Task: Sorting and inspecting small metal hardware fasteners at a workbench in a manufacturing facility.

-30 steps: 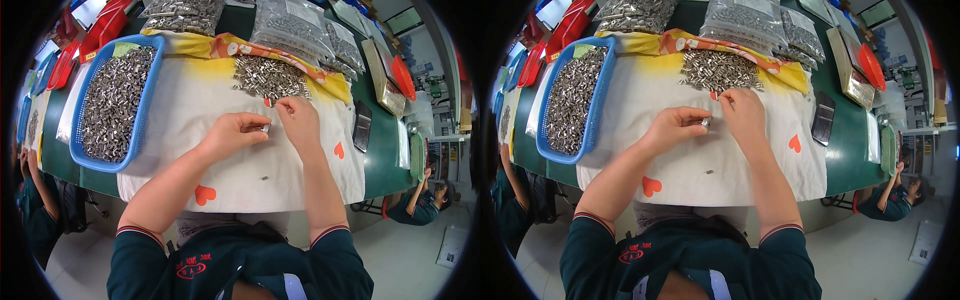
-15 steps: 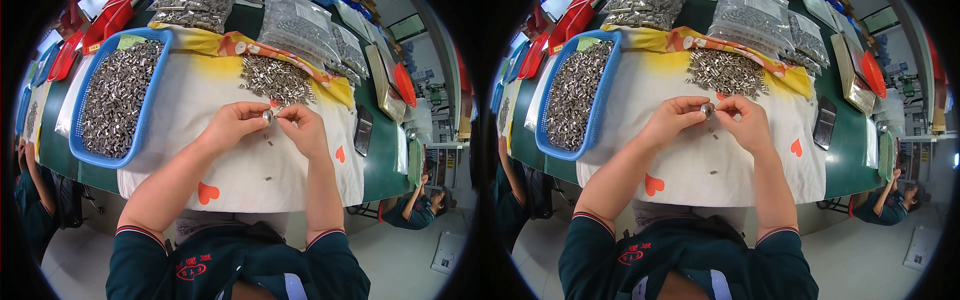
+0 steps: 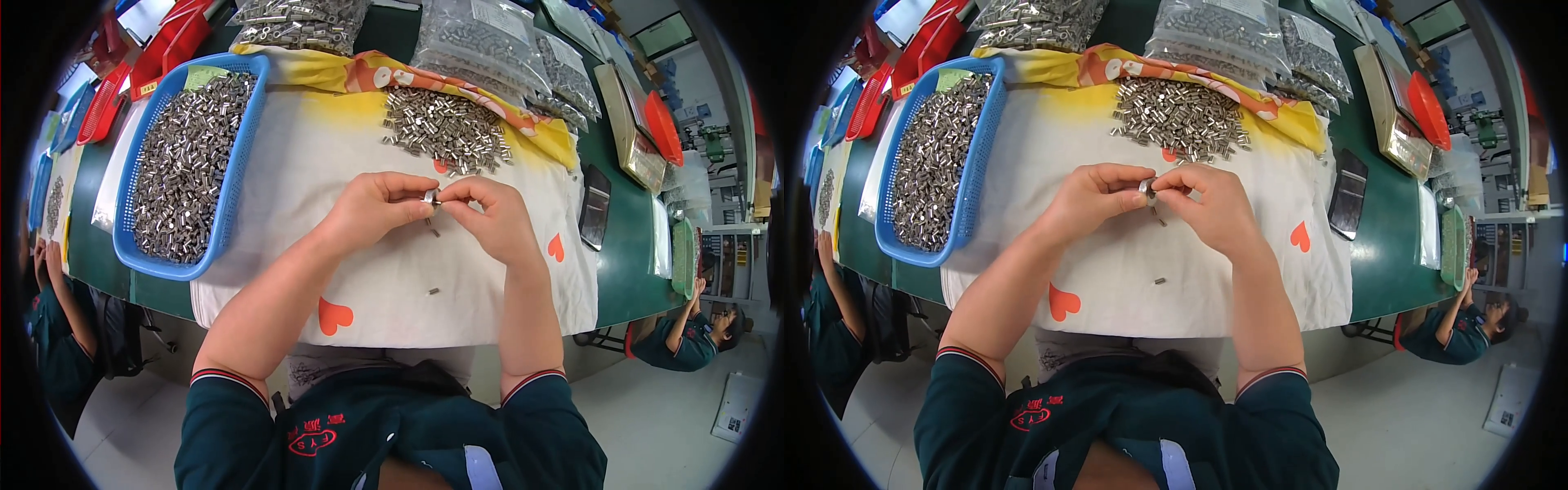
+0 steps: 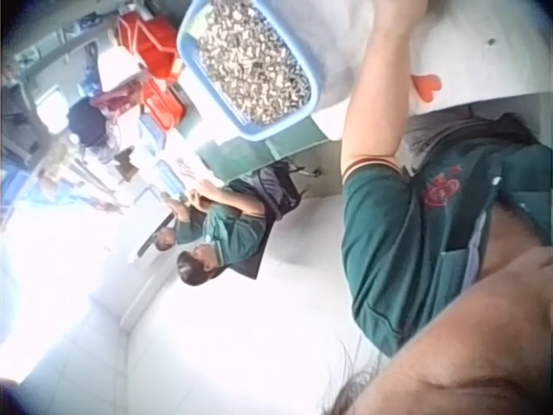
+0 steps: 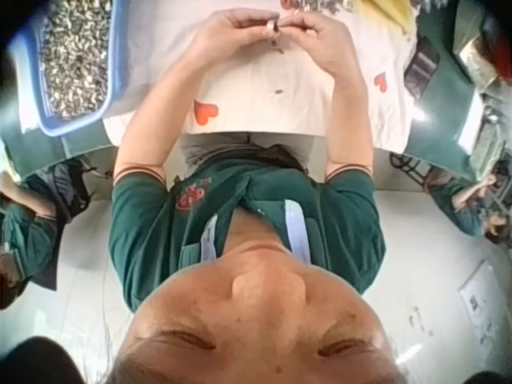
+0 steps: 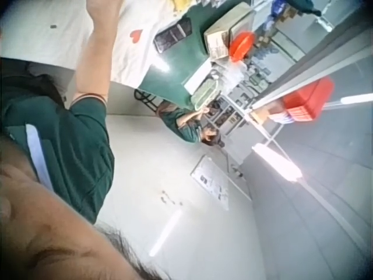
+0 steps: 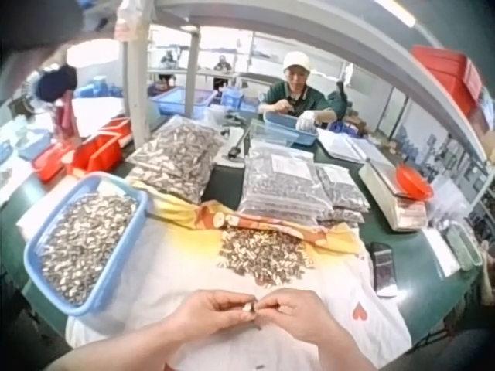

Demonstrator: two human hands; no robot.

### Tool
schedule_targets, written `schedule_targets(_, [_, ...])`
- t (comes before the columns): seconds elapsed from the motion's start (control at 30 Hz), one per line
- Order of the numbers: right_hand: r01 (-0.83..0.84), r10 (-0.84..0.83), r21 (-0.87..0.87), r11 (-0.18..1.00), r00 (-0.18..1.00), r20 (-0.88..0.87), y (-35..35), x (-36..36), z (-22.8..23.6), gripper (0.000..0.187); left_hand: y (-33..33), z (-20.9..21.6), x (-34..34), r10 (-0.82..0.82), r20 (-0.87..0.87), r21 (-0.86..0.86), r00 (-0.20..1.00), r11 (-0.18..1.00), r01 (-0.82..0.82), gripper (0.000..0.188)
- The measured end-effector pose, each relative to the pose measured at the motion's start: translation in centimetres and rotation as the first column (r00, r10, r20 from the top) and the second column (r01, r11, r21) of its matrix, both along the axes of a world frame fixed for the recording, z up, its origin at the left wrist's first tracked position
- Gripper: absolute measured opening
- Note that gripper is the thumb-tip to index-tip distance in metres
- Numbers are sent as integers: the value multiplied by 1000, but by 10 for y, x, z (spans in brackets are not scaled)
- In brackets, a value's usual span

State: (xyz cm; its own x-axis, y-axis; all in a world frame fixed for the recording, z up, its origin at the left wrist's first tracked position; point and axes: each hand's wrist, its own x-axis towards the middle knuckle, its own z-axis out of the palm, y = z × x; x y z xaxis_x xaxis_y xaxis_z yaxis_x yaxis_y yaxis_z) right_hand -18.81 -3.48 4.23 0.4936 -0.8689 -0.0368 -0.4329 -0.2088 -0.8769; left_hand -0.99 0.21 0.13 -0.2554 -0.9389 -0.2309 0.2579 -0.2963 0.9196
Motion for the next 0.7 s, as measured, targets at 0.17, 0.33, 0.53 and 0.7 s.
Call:
schedule_targets(0.17, [45,-45,60,997,999,-9,-7,-3,-6,13,2,-2,-1,-28,56,-9,998,1000,28,30])
schedule_targets(0.33, [160,-210,-204,966,944,-253,-28,-8,-13,13,2,1,-5,-64,197,-42,978,996,74,31])
schedule_targets(0.53, [-161,-135,-522,838,865,-484,-31,9,-27,10,0,-4,-2,-31,92,-82,995,996,38,31])
schedule_targets(0.7, [-143,-103,-516,845,902,-419,-25,4,-30,5,-2,1,-1,10,58,-51,998,999,-7,30])
